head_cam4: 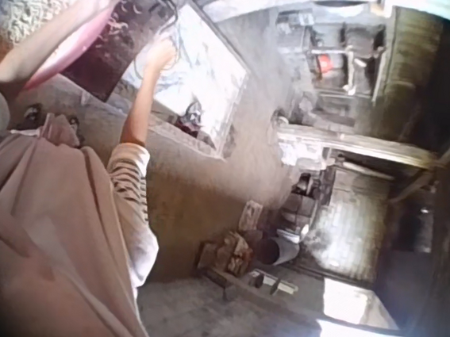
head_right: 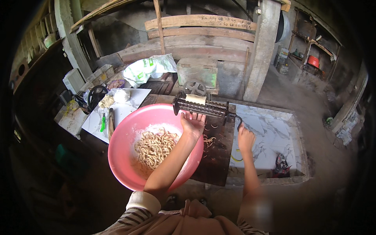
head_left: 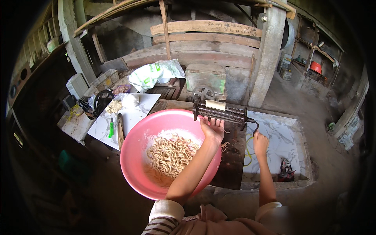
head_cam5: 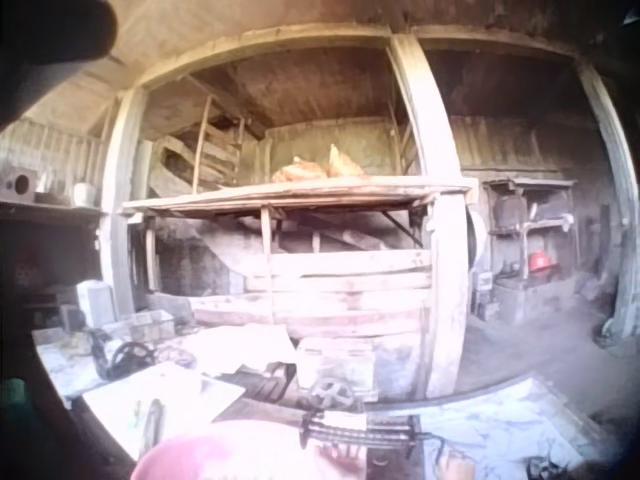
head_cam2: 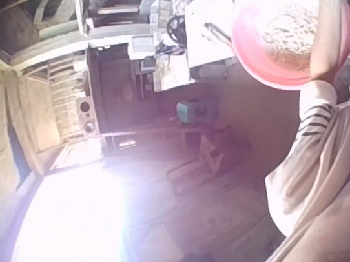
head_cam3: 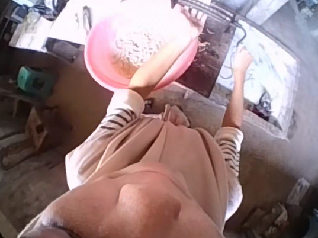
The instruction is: The person prepares dough by rolling it with a wooden rolling pin, cutting it into squares with a knife, and then feeding the squares into a manual pasta machine to produce noodles which are collected in a bowl.
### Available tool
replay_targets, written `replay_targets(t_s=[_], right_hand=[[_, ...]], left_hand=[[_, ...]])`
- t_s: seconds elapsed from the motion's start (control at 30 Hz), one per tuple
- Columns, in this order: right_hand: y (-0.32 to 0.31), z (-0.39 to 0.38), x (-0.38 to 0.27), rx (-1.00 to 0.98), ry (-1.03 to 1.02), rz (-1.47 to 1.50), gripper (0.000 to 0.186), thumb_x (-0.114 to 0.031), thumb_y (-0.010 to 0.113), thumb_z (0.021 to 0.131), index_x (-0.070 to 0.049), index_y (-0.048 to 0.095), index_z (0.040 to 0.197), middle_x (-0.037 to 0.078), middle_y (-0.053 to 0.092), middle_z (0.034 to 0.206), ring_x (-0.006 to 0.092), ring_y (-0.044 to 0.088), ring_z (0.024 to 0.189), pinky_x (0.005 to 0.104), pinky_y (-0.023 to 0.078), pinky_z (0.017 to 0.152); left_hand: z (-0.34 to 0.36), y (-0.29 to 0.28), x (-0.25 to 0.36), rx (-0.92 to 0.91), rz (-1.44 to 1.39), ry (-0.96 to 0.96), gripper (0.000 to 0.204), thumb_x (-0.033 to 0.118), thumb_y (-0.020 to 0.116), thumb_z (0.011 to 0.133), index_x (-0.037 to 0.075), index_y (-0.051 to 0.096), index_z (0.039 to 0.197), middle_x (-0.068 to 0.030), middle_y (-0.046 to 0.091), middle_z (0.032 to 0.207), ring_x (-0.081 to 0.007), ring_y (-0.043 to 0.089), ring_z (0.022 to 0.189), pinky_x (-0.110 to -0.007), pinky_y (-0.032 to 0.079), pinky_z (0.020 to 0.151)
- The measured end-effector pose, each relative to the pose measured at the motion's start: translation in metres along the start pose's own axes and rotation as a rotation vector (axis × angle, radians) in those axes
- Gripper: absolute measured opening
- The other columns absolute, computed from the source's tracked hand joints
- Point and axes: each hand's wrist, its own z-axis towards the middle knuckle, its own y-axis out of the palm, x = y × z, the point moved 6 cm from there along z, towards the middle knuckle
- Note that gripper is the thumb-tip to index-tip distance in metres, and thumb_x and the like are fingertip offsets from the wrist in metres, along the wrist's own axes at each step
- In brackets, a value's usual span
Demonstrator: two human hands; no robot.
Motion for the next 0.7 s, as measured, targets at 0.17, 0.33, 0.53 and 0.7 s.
replay_targets(t_s=[0.17,0.33,0.53,0.7], right_hand=[[-0.038,-0.038,-0.013,-0.088,-0.026,-0.007,0.052,-0.030,0.043,0.096,0.000,0.062,0.058,0.022,0.056,0.055,0.0403,0.057,0.052,0.0494,0.045,0.054],[-0.102,-0.045,-0.040,-0.056,-0.171,0.016,0.045,-0.027,0.048,0.094,-0.003,0.062,0.058,0.020,0.054,0.050,0.0383,0.055,0.046,0.0476,0.044,0.048],[-0.164,-0.021,-0.070,0.039,-0.310,-0.004,0.038,-0.018,0.056,0.091,0.000,0.059,0.057,0.017,0.049,0.046,0.0368,0.047,0.043,0.0410,0.043,0.053],[-0.192,0.013,-0.091,0.228,-0.452,-0.088,0.037,-0.015,0.058,0.089,-0.005,0.054,0.053,0.012,0.044,0.042,0.0284,0.040,0.036,0.0352,0.039,0.050]], left_hand=[[0.003,0.000,0.000,0.023,-0.004,-0.006,0.034,0.047,0.033,0.097,0.017,0.048,0.092,-0.0036,0.057,0.099,-0.0234,0.055,0.098,-0.041,0.045,0.091],[0.009,0.000,-0.001,0.062,-0.007,-0.021,0.031,0.045,0.036,0.097,0.018,0.051,0.096,-0.0026,0.059,0.099,-0.0213,0.056,0.098,-0.039,0.048,0.088],[0.005,0.019,0.000,-0.062,0.038,-0.046,0.032,0.043,0.044,0.093,0.015,0.059,0.094,-0.0011,0.064,0.093,-0.0179,0.061,0.092,-0.040,0.049,0.089],[-0.002,0.027,-0.003,-0.035,0.015,-0.078,0.032,0.044,0.047,0.091,0.016,0.060,0.098,0.0004,0.063,0.096,-0.0175,0.060,0.091,-0.041,0.050,0.086]])
